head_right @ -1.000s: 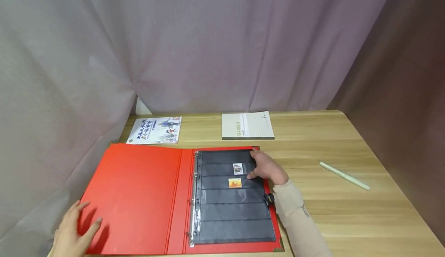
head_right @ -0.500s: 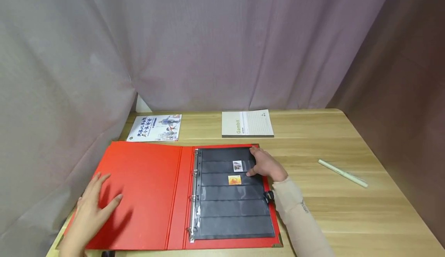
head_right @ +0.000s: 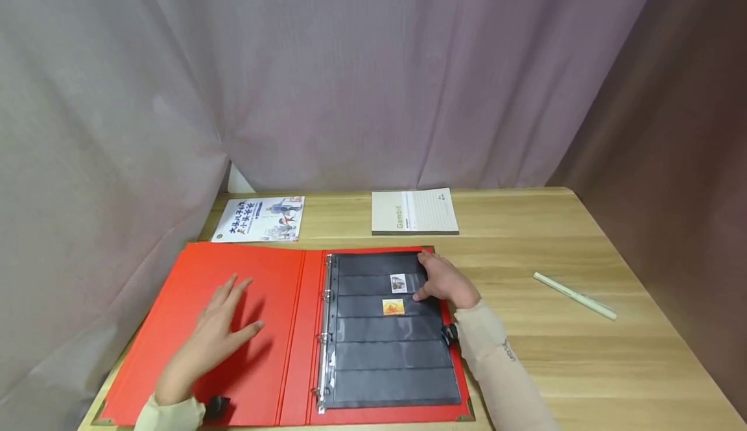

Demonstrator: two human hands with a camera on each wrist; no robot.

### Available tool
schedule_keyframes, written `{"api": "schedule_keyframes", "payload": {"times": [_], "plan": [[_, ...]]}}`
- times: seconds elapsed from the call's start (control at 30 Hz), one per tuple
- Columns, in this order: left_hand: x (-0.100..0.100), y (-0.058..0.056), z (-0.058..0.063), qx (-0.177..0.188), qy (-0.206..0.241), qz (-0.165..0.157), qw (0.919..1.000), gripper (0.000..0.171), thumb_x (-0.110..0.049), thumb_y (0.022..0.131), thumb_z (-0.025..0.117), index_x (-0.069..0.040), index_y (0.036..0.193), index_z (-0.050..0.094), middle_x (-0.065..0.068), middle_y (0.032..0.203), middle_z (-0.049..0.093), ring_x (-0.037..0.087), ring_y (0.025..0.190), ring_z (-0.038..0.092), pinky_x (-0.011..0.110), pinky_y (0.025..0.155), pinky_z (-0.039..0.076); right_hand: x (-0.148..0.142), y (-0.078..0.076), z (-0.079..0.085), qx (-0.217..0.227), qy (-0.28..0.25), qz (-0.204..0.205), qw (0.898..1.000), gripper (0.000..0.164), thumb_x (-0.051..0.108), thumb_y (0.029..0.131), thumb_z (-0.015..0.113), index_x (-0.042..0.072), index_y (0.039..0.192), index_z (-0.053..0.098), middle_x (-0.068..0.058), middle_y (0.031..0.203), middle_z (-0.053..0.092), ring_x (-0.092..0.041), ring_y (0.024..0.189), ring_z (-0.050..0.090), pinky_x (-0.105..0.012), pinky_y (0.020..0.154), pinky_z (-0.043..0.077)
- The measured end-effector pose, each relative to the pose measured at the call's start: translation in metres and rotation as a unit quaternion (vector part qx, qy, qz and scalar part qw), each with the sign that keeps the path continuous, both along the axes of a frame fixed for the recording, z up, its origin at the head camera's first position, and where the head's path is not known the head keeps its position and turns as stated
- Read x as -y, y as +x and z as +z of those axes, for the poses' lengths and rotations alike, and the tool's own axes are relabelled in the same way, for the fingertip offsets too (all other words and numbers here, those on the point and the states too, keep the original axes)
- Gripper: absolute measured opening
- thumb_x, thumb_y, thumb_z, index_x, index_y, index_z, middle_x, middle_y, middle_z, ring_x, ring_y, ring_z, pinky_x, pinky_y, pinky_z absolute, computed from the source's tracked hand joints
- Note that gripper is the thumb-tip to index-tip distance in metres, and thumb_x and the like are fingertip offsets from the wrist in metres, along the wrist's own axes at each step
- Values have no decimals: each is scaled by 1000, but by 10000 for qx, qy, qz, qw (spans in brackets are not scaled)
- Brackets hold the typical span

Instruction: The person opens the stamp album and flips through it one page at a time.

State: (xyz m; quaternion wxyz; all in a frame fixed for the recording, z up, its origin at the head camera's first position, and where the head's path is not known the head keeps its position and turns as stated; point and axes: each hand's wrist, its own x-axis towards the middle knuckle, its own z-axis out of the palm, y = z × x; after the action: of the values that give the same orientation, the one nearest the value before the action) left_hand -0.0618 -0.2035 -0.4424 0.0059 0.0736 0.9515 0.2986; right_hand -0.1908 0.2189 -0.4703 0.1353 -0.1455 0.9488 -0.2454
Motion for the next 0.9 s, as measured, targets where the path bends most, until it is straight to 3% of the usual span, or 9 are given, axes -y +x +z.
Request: {"api": "schedule_keyframes", "payload": {"times": [0.27, 0.5, 0.9], "plan": [[-15, -10, -19, 314, 104, -193, 9993, 86, -30, 92, 75, -10, 160, 26, 27, 165, 12, 58, 146, 6, 83, 103, 5, 1, -4, 5, -39, 108, 76, 9999, 95, 11, 71, 93, -16, 145, 39, -33, 144, 48, -46, 131, 47, -56, 109, 38], [-23, -13, -34, 425, -67, -242, 9988, 91, -31, 85, 82, -9, 158, 32, 29, 163, 18, 60, 144, 10, 84, 102, -1, -1, -2, 5, -38, 167, 99, 9998, 93, 15, 72, 92, -14, 145, 42, -30, 145, 48, -46, 131, 47, -56, 109, 38], [-25, -12, -43, 738, -63, -390, 9965, 91, -35, 76, 89, -10, 152, 45, 29, 161, 22, 61, 144, 6, 83, 102, -3, 0, 5, 4, -57, 133, 231, 9996, 92, 14, 76, 89, -11, 149, 38, -30, 149, 45, -49, 132, 44, -58, 109, 37]]}}
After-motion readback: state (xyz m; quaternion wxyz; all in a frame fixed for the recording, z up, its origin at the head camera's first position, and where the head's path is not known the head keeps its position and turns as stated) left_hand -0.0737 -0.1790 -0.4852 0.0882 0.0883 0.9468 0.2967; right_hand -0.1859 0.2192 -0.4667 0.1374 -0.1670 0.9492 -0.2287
